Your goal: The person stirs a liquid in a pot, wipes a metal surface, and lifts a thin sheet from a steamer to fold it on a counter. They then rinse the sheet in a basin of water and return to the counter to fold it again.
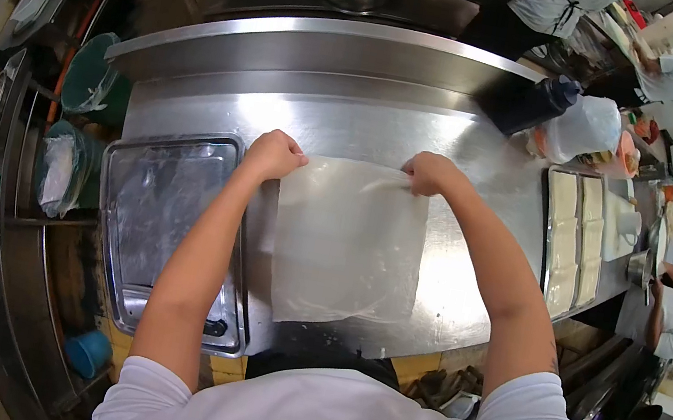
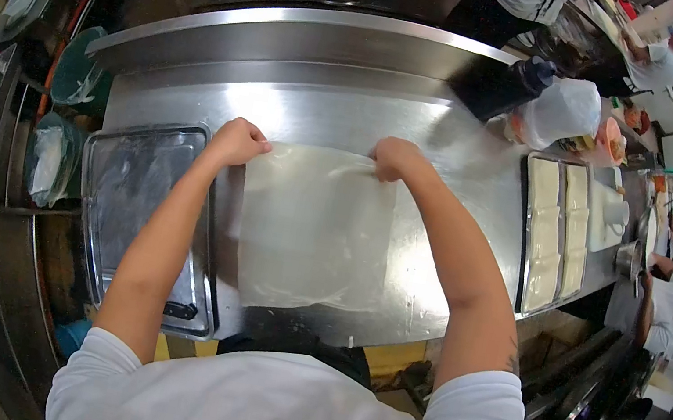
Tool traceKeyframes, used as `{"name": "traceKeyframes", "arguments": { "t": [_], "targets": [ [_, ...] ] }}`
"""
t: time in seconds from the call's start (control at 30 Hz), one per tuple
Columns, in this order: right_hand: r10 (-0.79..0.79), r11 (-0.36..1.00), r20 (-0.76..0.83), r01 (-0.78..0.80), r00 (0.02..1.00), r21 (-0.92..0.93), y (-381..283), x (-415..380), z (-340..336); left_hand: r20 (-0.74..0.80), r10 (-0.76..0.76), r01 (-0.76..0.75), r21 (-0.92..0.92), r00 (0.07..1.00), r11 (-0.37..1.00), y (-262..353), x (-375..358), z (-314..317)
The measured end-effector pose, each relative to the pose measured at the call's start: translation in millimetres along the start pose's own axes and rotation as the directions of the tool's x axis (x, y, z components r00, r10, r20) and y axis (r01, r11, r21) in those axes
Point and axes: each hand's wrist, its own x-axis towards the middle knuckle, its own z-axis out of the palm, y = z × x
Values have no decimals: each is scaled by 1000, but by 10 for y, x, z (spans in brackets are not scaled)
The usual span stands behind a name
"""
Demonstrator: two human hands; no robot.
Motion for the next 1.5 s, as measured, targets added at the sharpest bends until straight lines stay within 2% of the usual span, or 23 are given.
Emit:
{"name": "traceKeyframes", "arguments": {
  "t": [0.1,0.2,0.3,0.4,0.73,0.9,0.97,1.0,1.07,1.1,1.23,1.33,1.43,1.5],
  "targets": [
    [-89,995,-307,97,948,13,258,-69,253,64,-42,49,-118,997,992,12,35,21],
    [-25,976,-246,77,969,203,304,-185,242,69,-31,42,-161,997,986,-99,150,125],
    [-4,933,-315,117,949,341,321,-272,312,43,-74,78,-122,996,989,-75,132,180],
    [35,940,-428,116,903,321,304,-351,380,-7,29,-29,-26,1000,999,-44,-2,181],
    [150,900,-649,169,746,403,132,-948,499,-177,88,-130,-245,980,961,-20,-515,44],
    [252,862,-669,152,699,483,-47,-1444,907,-334,209,-309,-281,919,909,-100,-1210,96],
    [273,843,-647,147,712,518,-113,-1598,1209,-312,261,-301,-88,914,950,-213,-1486,211],
    [277,849,-596,99,753,519,-167,-1698,1339,-297,285,-295,11,911,955,-263,-1623,277],
    [234,866,-508,60,829,497,-208,-1792,1700,-221,356,-361,19,908,932,-370,-1866,474],
    [268,858,-506,36,820,512,-288,-1844,1787,-183,390,-393,21,902,919,-358,-1947,519],
    [313,799,-447,23,838,601,-591,-1801,1786,-210,299,-303,11,931,953,-300,-2128,522],
    [121,831,-707,318,696,456,-875,-1506,1815,-267,332,-335,35,905,942,-194,-2082,450],
    [21,976,-685,135,729,173,-838,-1207,1919,-287,362,-363,51,887,930,-103,-2082,394],
    [166,972,-647,-11,744,236,-629,-1183,2000,-293,354,-360,35,888,932,-91,-2092,335]
  ]
}}
